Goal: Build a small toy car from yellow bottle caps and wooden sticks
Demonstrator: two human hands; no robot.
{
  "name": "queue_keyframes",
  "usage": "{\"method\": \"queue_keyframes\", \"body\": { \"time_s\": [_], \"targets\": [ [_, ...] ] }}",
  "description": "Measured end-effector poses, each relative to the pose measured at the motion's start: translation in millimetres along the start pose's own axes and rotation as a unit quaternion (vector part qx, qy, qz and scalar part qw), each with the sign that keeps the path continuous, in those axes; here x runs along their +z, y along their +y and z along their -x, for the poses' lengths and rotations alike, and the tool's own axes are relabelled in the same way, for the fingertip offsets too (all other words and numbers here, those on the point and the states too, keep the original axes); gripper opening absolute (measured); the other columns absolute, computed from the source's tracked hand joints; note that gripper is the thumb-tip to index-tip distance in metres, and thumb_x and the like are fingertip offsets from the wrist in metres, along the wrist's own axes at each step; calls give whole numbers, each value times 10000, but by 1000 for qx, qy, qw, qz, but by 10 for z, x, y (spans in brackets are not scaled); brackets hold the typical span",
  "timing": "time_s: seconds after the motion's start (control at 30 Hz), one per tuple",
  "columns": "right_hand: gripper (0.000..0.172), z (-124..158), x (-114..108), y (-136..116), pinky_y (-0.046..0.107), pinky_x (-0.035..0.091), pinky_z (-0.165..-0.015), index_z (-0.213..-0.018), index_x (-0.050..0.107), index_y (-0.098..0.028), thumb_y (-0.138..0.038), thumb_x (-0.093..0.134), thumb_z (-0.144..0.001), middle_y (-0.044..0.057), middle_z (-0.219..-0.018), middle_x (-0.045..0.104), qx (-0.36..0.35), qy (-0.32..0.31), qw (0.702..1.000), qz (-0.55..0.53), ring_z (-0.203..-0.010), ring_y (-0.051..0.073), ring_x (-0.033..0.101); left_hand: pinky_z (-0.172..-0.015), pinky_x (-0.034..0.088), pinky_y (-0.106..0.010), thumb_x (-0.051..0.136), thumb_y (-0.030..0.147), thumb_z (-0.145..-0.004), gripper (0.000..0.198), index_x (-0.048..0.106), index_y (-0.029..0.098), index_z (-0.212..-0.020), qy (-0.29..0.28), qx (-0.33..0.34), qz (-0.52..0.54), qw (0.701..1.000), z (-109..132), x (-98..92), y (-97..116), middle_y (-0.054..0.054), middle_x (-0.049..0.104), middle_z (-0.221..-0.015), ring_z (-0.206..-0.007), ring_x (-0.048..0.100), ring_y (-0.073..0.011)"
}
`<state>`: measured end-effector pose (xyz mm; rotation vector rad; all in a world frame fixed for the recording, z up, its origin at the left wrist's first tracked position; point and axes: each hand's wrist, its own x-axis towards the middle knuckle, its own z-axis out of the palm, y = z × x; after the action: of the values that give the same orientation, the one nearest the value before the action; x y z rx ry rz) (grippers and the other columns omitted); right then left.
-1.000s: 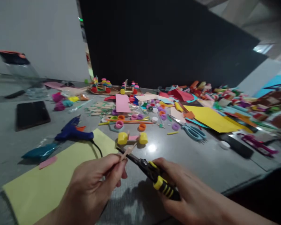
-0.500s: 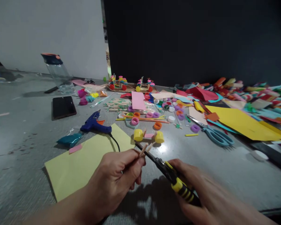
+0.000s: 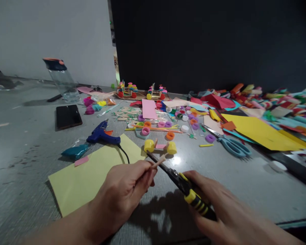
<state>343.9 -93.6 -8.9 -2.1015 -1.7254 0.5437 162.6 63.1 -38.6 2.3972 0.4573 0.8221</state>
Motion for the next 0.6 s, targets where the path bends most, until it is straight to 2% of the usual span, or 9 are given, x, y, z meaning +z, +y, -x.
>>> {"method": "queue_keyframes", "body": {
  "time_s": [0.33,0.6],
  "targets": [
    [461,3,-5,26,422,611,-863,-1210,626,-155,-263,496,-781,147,-1250,690,-7,-13,1000,13,-1114,316,676,-514,424,-163,435,290,-1019,392,591,198,-671,-31,-78,106,991,-13,-43,44,47,600,-524,-475,590,-73],
    [508,-33,49,15,504,605,-849,-1217,609,-76,-274,479,-768,219,-1170,701,-12,-7,999,40,-1056,361,685,-520,441,-161,430,259,-1015,350,574,191,-703,-35,-87,125,988,-4,1,29,39,621,-577,-484,597,-70]
  ]
}}
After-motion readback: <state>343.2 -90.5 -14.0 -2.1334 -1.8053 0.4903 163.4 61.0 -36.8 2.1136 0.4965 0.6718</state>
